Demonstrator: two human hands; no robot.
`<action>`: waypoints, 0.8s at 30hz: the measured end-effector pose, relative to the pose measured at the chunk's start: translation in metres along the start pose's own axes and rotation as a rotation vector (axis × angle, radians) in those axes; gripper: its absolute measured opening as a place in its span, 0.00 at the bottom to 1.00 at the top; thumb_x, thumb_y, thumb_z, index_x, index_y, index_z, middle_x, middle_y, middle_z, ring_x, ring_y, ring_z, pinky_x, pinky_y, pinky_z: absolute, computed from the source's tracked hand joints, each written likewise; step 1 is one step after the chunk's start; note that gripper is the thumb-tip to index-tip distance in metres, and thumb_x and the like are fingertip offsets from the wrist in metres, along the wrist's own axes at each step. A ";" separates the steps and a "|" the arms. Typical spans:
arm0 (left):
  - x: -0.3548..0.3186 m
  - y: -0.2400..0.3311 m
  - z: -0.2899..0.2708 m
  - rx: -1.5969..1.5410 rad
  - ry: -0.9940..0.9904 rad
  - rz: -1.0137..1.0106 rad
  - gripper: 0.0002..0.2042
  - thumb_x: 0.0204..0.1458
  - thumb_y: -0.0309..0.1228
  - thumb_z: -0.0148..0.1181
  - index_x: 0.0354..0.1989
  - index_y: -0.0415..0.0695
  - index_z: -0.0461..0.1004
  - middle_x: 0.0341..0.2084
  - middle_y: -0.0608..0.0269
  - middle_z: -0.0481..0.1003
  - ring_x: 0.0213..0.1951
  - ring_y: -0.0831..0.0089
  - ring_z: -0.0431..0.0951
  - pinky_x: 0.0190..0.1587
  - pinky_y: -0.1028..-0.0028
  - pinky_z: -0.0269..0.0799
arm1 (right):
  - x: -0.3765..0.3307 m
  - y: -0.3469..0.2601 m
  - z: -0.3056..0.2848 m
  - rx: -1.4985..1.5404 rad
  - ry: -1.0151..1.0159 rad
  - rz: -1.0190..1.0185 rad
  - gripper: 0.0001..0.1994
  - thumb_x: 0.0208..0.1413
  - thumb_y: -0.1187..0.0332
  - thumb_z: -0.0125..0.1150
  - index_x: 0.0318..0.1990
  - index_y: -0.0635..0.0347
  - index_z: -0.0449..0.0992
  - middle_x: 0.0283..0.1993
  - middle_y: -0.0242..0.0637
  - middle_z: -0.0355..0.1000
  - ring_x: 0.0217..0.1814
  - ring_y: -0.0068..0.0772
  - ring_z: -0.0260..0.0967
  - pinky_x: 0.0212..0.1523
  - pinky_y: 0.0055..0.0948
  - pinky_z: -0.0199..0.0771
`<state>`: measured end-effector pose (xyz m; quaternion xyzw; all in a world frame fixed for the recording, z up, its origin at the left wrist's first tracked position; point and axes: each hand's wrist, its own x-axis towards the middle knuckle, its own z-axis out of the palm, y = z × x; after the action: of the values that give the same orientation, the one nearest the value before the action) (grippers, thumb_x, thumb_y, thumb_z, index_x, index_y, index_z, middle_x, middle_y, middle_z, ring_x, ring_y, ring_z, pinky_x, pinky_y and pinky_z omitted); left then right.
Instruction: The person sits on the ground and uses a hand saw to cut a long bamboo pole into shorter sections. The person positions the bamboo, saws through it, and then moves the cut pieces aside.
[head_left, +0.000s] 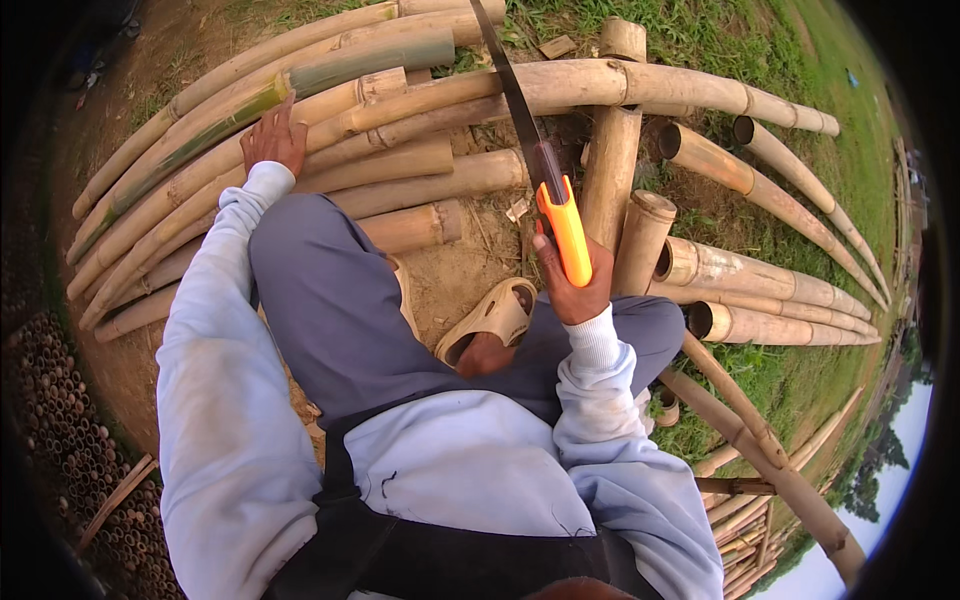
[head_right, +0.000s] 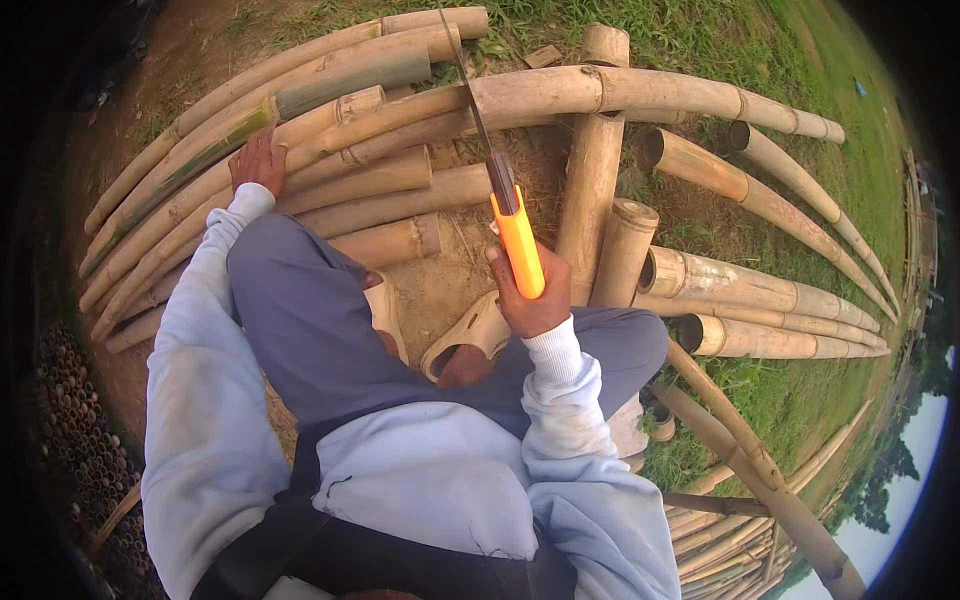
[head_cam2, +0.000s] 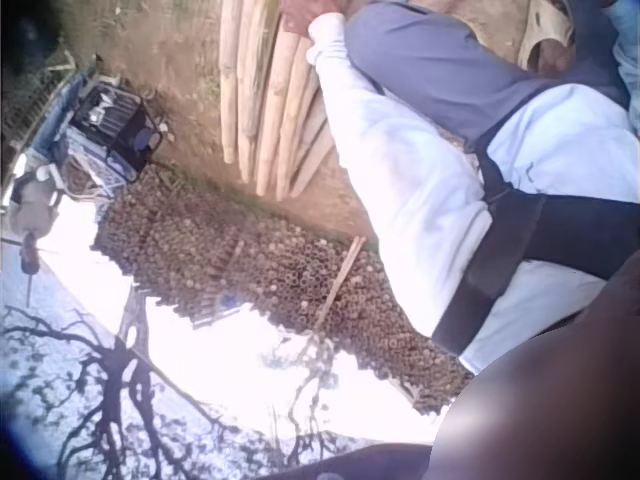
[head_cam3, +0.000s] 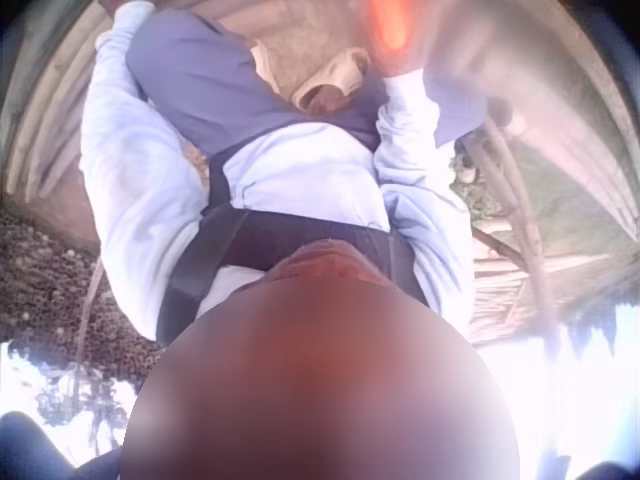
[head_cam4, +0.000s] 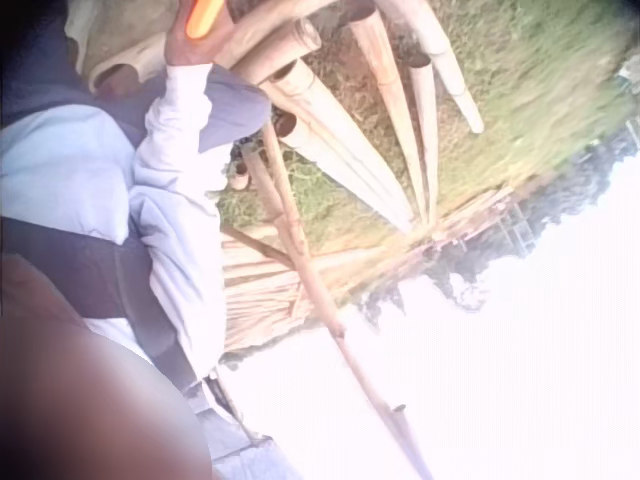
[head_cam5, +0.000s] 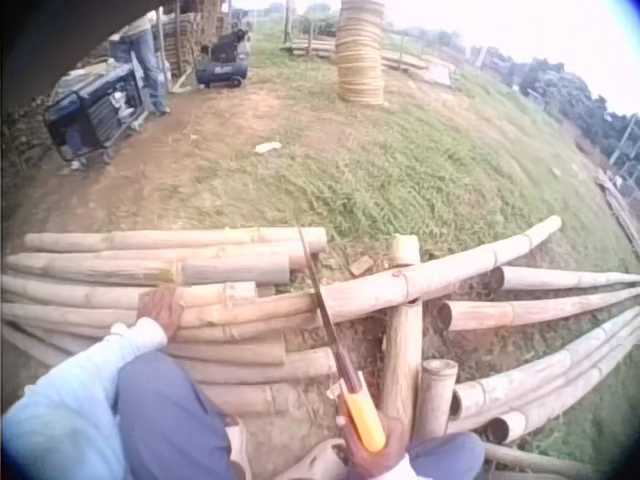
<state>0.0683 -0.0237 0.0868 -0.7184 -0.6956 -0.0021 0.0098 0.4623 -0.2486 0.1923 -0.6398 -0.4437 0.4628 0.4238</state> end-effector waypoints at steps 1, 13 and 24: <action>0.000 -0.001 0.001 -0.010 -0.016 -0.012 0.29 0.61 0.46 0.47 0.72 0.62 0.56 0.63 0.58 0.66 0.65 0.58 0.64 0.66 0.52 0.51 | -0.022 -0.004 -0.003 -0.074 0.054 0.000 0.10 0.61 0.69 0.65 0.31 0.66 0.74 0.18 0.25 0.63 0.20 0.16 0.57 0.22 0.24 0.60; 0.004 -0.003 0.005 -0.002 0.013 0.022 0.29 0.61 0.45 0.46 0.73 0.66 0.54 0.66 0.59 0.64 0.67 0.59 0.62 0.67 0.54 0.50 | 0.033 0.019 0.005 -0.020 0.047 -0.043 0.08 0.61 0.70 0.64 0.37 0.67 0.76 0.21 0.24 0.66 0.23 0.12 0.59 0.24 0.20 0.60; 0.004 -0.006 0.010 0.004 -0.009 0.025 0.28 0.61 0.44 0.46 0.72 0.68 0.55 0.66 0.61 0.64 0.66 0.61 0.63 0.66 0.55 0.51 | -0.023 -0.014 -0.010 -0.210 0.033 -0.085 0.09 0.57 0.74 0.65 0.42 0.69 0.79 0.20 0.34 0.69 0.19 0.19 0.64 0.25 0.23 0.65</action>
<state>0.0628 -0.0191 0.0765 -0.7270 -0.6865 0.0024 0.0082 0.4650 -0.2689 0.2130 -0.6688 -0.5095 0.3848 0.3809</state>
